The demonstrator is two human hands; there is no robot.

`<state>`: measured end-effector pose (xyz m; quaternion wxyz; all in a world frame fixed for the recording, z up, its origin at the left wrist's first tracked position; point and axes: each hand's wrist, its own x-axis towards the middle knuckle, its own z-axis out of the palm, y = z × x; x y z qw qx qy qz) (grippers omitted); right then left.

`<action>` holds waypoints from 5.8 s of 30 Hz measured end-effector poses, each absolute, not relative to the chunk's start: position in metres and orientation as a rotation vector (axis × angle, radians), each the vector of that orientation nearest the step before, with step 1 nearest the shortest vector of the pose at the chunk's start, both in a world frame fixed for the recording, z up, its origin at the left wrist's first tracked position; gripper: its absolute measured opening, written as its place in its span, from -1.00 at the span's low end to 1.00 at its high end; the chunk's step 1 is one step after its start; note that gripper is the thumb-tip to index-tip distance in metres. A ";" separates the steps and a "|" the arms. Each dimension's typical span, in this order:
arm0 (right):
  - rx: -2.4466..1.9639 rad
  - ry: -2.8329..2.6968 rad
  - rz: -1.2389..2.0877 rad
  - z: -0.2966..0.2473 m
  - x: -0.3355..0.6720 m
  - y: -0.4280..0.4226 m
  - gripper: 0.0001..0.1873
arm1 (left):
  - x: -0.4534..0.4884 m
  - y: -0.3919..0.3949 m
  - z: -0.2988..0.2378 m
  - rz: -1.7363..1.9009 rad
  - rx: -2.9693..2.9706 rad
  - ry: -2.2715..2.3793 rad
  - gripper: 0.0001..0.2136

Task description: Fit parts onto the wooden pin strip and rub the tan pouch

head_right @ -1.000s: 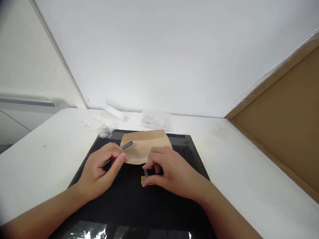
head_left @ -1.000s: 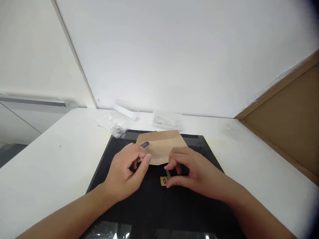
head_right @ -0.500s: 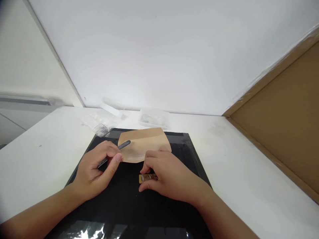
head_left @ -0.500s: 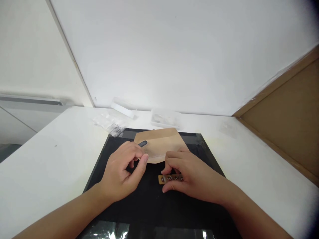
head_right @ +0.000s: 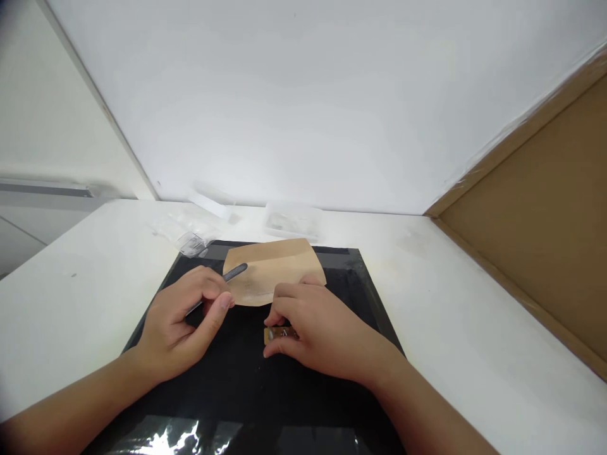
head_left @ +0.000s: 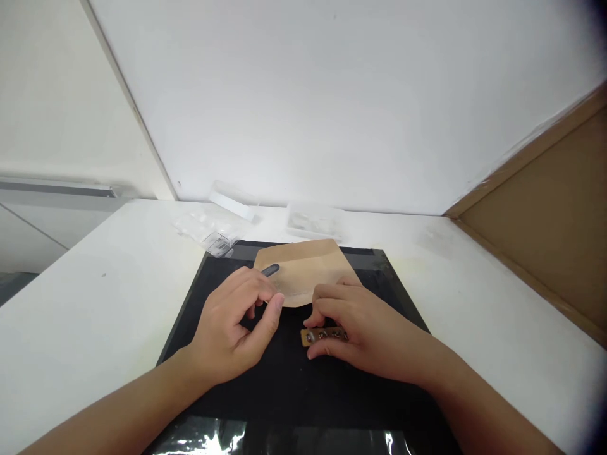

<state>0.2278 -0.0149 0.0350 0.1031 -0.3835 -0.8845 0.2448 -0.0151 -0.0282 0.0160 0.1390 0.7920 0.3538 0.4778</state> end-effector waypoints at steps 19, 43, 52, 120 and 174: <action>-1.124 -2.651 0.643 0.035 0.224 -0.018 -0.79 | -0.014 -0.028 0.014 1.371 2.290 0.998 -0.87; -1.146 -2.650 0.675 0.038 0.226 -0.019 -0.77 | -0.015 -0.026 0.012 1.374 2.308 1.024 -0.88; -1.148 -2.648 0.644 0.037 0.227 -0.019 -0.63 | -0.016 -0.027 0.011 1.369 2.294 1.034 -0.87; -1.576 -2.460 0.043 0.005 0.273 0.034 -0.52 | -0.081 0.036 0.016 1.084 2.090 1.856 -0.79; -1.418 -2.102 0.494 0.049 0.221 0.050 -0.71 | -0.052 0.029 0.014 1.170 2.042 1.603 -0.69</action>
